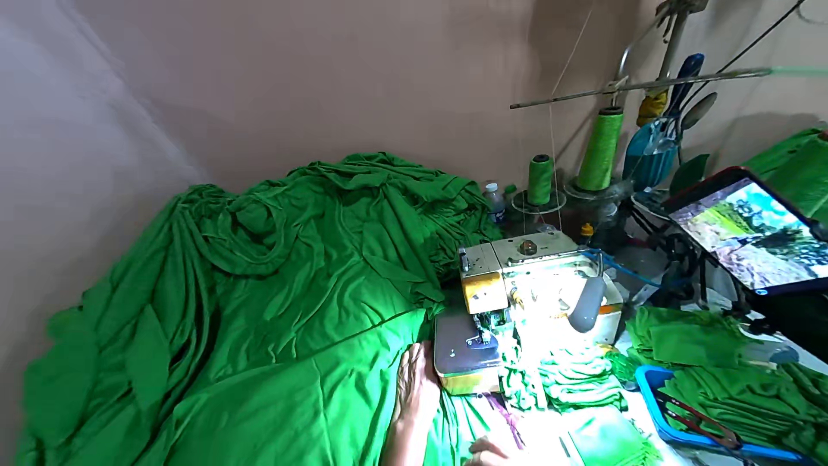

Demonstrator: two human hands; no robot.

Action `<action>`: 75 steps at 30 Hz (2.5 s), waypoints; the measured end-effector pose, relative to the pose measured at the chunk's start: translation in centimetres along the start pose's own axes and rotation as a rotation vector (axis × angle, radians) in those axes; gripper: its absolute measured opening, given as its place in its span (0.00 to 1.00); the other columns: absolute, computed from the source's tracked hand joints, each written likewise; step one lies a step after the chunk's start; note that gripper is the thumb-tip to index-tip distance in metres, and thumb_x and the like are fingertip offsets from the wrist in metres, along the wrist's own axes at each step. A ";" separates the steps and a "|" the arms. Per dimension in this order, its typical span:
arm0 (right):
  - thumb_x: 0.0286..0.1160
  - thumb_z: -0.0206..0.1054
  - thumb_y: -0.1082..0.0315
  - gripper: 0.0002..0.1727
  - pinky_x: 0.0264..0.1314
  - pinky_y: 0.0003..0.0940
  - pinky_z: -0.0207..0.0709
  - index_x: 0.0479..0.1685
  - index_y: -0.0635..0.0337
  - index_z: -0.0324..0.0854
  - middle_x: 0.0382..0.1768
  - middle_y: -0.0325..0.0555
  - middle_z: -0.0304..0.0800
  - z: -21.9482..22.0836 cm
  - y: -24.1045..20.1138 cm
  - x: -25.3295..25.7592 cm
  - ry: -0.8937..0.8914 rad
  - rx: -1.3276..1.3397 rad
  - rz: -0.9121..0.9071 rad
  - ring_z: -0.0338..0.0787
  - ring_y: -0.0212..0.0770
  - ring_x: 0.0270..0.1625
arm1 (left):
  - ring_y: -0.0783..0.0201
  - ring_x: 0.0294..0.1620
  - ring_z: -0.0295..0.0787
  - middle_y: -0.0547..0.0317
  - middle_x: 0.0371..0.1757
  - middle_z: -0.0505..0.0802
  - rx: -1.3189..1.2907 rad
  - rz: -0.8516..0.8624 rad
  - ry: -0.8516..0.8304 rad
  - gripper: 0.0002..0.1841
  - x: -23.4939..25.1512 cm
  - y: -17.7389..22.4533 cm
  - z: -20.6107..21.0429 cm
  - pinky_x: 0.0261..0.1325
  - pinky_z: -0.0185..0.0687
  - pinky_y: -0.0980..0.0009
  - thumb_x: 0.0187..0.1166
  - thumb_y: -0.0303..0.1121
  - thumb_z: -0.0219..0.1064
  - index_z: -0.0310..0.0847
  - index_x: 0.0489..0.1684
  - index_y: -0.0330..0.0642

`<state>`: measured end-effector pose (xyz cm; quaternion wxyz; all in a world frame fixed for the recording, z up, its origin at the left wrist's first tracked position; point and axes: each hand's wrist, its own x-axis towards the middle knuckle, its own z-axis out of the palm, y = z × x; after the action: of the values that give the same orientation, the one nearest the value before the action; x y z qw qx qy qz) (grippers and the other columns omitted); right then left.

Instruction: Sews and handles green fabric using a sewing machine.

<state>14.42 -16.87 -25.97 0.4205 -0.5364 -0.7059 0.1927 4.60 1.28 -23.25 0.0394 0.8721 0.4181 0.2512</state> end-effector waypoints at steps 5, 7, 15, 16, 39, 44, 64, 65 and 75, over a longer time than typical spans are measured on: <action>0.70 0.68 0.74 0.16 0.66 0.54 0.81 0.54 0.72 0.89 0.55 0.63 0.92 -1.7 2.3 2.6 0.623 -0.323 0.084 0.91 0.60 0.59 | 0.38 0.72 0.83 0.33 0.66 0.88 -0.007 -0.011 -0.018 0.18 -0.2 0.5 -0.6 0.80 0.69 0.49 0.80 0.24 0.62 0.83 0.66 0.26; 0.65 0.69 0.76 0.20 0.67 0.61 0.79 0.59 0.72 0.87 0.63 0.65 0.89 -1.5 4.0 3.4 0.650 -0.485 0.143 0.88 0.66 0.65 | 0.36 0.71 0.83 0.32 0.66 0.88 -0.019 -0.013 -0.008 0.18 -0.3 0.6 -0.6 0.80 0.70 0.48 0.79 0.23 0.63 0.83 0.66 0.26; 0.83 0.62 0.58 0.23 0.62 0.59 0.81 0.64 0.70 0.84 0.56 0.67 0.91 -1.0 1.9 2.5 0.232 -0.514 0.534 0.91 0.65 0.60 | 0.36 0.70 0.84 0.32 0.64 0.89 -0.011 0.024 0.010 0.17 -0.3 0.5 -0.6 0.78 0.71 0.49 0.78 0.21 0.62 0.85 0.62 0.25; 0.85 0.61 0.55 0.25 0.62 0.59 0.81 0.65 0.69 0.84 0.55 0.66 0.91 -1.1 1.6 2.6 0.193 -0.529 0.559 0.91 0.65 0.60 | 0.37 0.70 0.84 0.32 0.64 0.89 -0.006 0.025 0.007 0.17 -0.3 0.5 -0.6 0.78 0.71 0.49 0.78 0.22 0.62 0.85 0.62 0.26; 0.72 0.66 0.68 0.13 0.37 0.46 0.88 0.44 0.68 0.92 0.37 0.55 0.95 -1.3 1.3 1.5 0.558 -0.444 0.204 0.96 0.51 0.35 | 0.50 0.51 0.92 0.36 0.55 0.92 -0.427 -0.001 0.115 0.12 5.1 3.9 -7.9 0.58 0.85 0.60 0.84 0.22 0.62 0.86 0.58 0.26; 0.72 0.65 0.66 0.12 0.43 0.34 0.83 0.34 0.63 0.93 0.30 0.49 0.93 0.5 2.4 0.7 0.603 -0.380 0.112 0.91 0.42 0.34 | 0.52 0.74 0.81 0.44 0.76 0.83 -0.802 0.044 0.058 0.23 9.5 4.6 -5.7 0.76 0.76 0.51 0.94 0.42 0.49 0.78 0.76 0.38; 0.80 0.62 0.59 0.20 0.58 0.39 0.77 0.56 0.67 0.88 0.50 0.62 0.90 -2.1 2.0 5.9 0.767 -0.394 0.083 0.88 0.50 0.52 | 0.53 0.86 0.65 0.42 0.82 0.75 -1.037 0.022 -0.183 0.28 13.4 6.8 -6.2 0.86 0.58 0.51 0.94 0.48 0.44 0.74 0.79 0.36; 0.80 0.62 0.58 0.21 0.59 0.39 0.77 0.58 0.67 0.87 0.49 0.61 0.89 -1.9 2.2 5.9 0.759 -0.386 0.092 0.87 0.49 0.52 | 0.53 0.85 0.66 0.41 0.82 0.76 -1.049 0.020 -0.179 0.28 13.6 6.9 -6.2 0.86 0.58 0.51 0.94 0.47 0.44 0.75 0.77 0.35; 0.82 0.61 0.51 0.28 0.65 0.35 0.74 0.65 0.67 0.85 0.55 0.61 0.86 -1.5 3.1 6.0 0.760 -0.403 0.135 0.84 0.46 0.57 | 0.65 0.70 0.81 0.49 0.67 0.88 -1.192 0.224 -0.112 0.18 14.6 5.4 -4.3 0.75 0.73 0.64 0.93 0.35 0.52 0.81 0.66 0.32</action>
<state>17.05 -10.52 -24.96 0.5238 -0.6855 -0.4880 -0.1329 14.05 8.10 -12.14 0.5158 0.7506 0.1084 0.3985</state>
